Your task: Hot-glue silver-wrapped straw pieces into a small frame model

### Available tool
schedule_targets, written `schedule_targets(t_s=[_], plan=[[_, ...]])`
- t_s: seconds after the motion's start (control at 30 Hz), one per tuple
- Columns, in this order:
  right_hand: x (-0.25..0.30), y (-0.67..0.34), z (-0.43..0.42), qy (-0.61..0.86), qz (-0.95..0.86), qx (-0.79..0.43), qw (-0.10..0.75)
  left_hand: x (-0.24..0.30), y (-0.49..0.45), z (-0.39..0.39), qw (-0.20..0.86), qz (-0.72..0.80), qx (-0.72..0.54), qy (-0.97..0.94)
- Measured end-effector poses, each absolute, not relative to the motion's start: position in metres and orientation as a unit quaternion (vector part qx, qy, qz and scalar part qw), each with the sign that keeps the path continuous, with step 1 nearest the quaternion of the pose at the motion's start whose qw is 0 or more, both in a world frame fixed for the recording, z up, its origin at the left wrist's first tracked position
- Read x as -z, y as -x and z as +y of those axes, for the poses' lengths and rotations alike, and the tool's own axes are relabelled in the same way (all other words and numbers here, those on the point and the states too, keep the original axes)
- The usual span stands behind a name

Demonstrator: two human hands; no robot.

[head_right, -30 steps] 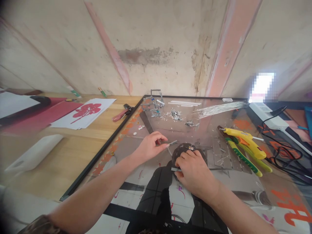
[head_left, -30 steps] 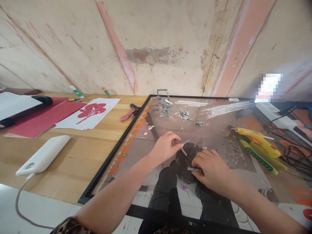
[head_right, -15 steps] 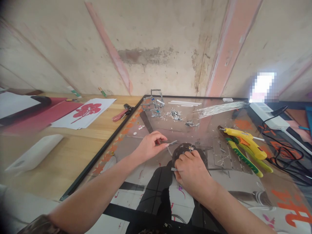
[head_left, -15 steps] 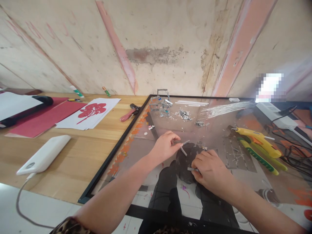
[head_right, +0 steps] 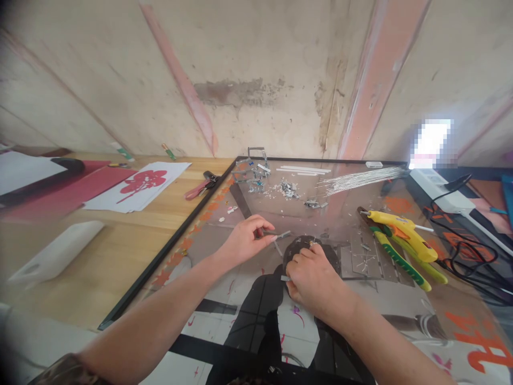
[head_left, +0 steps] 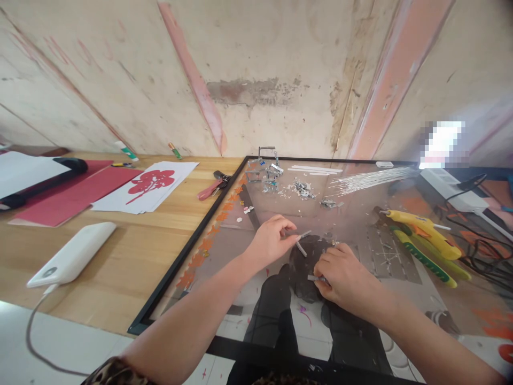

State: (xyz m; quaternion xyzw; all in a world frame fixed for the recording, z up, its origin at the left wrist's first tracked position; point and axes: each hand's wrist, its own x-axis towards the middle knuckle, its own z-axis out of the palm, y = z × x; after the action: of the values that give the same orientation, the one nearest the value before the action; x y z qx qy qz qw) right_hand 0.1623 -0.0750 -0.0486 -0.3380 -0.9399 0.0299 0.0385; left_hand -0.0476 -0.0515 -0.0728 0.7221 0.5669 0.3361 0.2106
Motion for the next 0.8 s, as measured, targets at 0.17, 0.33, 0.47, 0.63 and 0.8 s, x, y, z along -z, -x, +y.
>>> schedule_targets(t_s=[0.17,0.33,0.47,0.63,0.8], plan=[[0.0483,-0.1618,-0.0740,0.342,-0.938,-0.048,0.039,0.0721,0.0471,-0.0517,0.214,0.566,-0.338,-0.721],[0.0509,-0.1630,-0.0743,0.341,-0.938,-0.047,0.046,0.0727,0.0478,-0.0515,0.212,0.563,-0.344,-0.721],[0.0518,-0.1632,-0.0750,0.336,-0.940,-0.042,0.045,0.0729,0.0486,-0.0511,0.215,0.562,-0.345,-0.720],[0.0491,-0.1617,-0.0765,0.338,-0.939,-0.048,0.030,0.0731,0.0492,-0.0508,0.213,0.560,-0.348,-0.721],[0.0482,-0.1641,-0.0780,0.339,-0.938,-0.060,0.028,0.0728,0.0491,-0.0510,0.208,0.556,-0.354,-0.723]])
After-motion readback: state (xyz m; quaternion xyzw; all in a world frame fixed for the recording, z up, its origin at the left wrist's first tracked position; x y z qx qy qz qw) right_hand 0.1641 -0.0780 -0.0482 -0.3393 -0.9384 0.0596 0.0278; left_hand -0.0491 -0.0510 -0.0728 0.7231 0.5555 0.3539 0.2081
